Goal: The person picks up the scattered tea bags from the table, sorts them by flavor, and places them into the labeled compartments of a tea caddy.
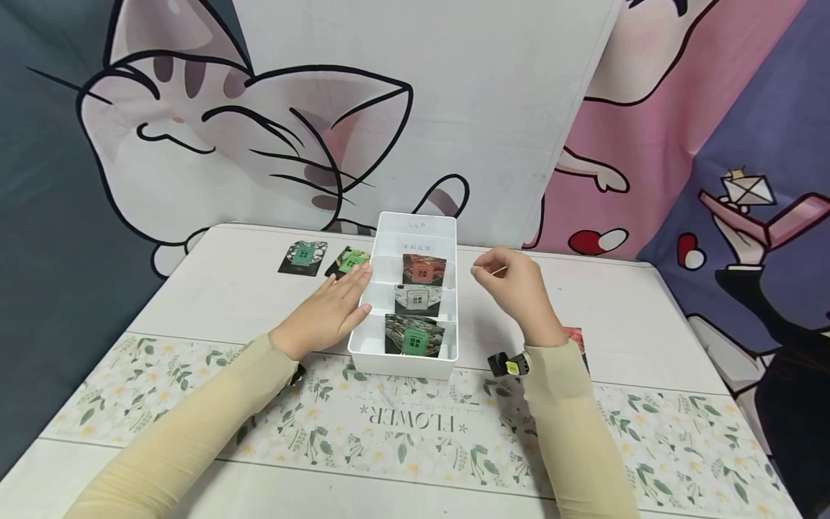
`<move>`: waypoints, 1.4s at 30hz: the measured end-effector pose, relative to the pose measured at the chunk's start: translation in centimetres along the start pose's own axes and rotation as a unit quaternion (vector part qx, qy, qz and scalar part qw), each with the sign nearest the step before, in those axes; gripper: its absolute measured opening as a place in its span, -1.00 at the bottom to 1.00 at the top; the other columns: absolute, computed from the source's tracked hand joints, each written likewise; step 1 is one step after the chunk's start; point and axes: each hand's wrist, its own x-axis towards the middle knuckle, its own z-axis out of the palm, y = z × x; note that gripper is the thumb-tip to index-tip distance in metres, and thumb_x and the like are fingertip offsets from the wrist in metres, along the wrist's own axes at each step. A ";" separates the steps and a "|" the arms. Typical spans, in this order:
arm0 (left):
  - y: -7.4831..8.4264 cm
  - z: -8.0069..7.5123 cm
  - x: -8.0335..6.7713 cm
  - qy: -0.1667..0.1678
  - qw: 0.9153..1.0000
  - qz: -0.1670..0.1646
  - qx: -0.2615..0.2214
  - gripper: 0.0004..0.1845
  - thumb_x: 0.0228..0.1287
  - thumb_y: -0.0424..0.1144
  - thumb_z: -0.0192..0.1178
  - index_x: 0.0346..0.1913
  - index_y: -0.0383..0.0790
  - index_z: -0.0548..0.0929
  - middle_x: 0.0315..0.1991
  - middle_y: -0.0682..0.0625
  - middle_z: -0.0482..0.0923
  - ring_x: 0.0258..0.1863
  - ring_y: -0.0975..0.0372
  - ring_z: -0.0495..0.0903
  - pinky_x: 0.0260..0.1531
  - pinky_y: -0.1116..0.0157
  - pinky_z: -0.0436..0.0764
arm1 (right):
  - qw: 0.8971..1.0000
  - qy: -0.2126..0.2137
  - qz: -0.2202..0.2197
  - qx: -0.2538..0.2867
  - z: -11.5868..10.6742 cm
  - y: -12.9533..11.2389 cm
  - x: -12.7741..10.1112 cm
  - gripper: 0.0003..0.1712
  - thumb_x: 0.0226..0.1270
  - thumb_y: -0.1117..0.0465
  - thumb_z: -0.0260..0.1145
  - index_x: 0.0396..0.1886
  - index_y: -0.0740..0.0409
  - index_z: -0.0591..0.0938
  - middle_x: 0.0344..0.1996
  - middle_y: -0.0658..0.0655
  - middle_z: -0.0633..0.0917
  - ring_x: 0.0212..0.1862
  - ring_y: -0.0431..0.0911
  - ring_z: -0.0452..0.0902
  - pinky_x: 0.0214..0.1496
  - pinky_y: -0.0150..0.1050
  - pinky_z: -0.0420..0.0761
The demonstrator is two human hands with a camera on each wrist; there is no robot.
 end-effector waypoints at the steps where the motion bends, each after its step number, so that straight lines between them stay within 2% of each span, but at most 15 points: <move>1: 0.0 0.0 0.0 -0.001 1.000 0.000 0.000 -0.25 0.65 0.10 -0.30 0.61 -0.37 -0.06 0.62 -0.21 -0.07 0.61 -0.02 -0.07 0.52 -0.14 0.02 | 1.000 -0.001 0.002 -0.002 -0.2 0.0 -0.2 -0.84 0.43 0.18 0.34 -0.18 0.17 0.74 -0.35 0.16 0.73 -0.35 -0.05 0.63 -0.31 -0.21 0.62; 11: 0.2 -0.3 0.1 -0.008 1.000 0.000 0.000 -0.25 0.65 0.11 -0.30 0.60 -0.37 -0.04 0.62 -0.19 -0.09 0.61 0.00 -0.08 0.54 -0.11 0.00 | 0.999 -0.016 0.030 -0.030 -2.5 1.2 -1.9 -0.73 0.46 0.04 0.33 -0.11 0.15 0.74 -0.27 0.17 0.73 -0.32 -0.06 0.63 -0.27 -0.24 0.62; 15: 0.3 -0.3 0.0 -0.008 1.000 -0.001 0.001 -0.25 0.64 0.11 -0.29 0.60 -0.37 -0.04 0.62 -0.19 -0.09 0.61 0.00 -0.09 0.53 -0.12 0.01 | 0.998 -0.028 0.052 -0.031 -3.4 1.9 -2.5 -0.65 0.46 -0.03 0.32 -0.07 0.15 0.73 -0.22 0.19 0.74 -0.29 -0.07 0.65 -0.25 -0.27 0.65; 21: 0.3 -0.2 -0.1 -0.006 1.000 -0.002 -0.001 -0.25 0.65 0.11 -0.30 0.60 -0.37 -0.04 0.62 -0.20 -0.09 0.61 -0.02 -0.07 0.53 -0.12 0.02 | 0.995 -0.038 0.087 -0.041 -4.7 2.9 -3.0 -0.60 0.47 -0.08 0.29 -0.03 0.15 0.72 -0.16 0.22 0.73 -0.23 0.00 0.66 -0.22 -0.20 0.62; 31: 0.2 -0.2 -0.2 0.000 1.000 0.000 -0.007 -0.27 0.65 0.08 -0.29 0.60 -0.38 -0.03 0.62 -0.21 -0.07 0.60 -0.04 -0.05 0.53 -0.12 0.02 | 0.987 -0.084 0.115 -0.080 -6.3 4.4 -3.2 -0.49 0.48 -0.06 0.29 0.12 0.29 0.64 -0.04 0.35 0.69 -0.13 0.15 0.68 -0.27 -0.23 0.58; 38: 0.4 -0.3 -0.2 0.002 1.000 -0.001 -0.013 -0.27 0.65 0.08 -0.28 0.60 -0.38 -0.03 0.62 -0.22 -0.06 0.60 -0.04 -0.05 0.53 -0.13 0.01 | 0.980 -0.106 0.126 -0.109 -7.2 5.7 -3.3 -0.45 0.48 -0.02 0.28 0.17 0.37 0.59 -0.05 0.42 0.71 -0.16 0.16 0.70 -0.22 0.00 0.64; 42: 0.3 -0.3 -0.3 0.006 1.000 -0.001 -0.013 -0.26 0.65 0.07 -0.26 0.60 -0.39 -0.04 0.61 -0.24 -0.06 0.60 -0.04 -0.06 0.52 -0.15 0.03 | 0.980 -0.109 0.131 -0.106 -7.6 6.3 -3.2 -0.43 0.46 0.00 0.30 0.19 0.41 0.58 -0.07 0.42 0.72 -0.18 0.10 0.68 -0.21 -0.02 0.69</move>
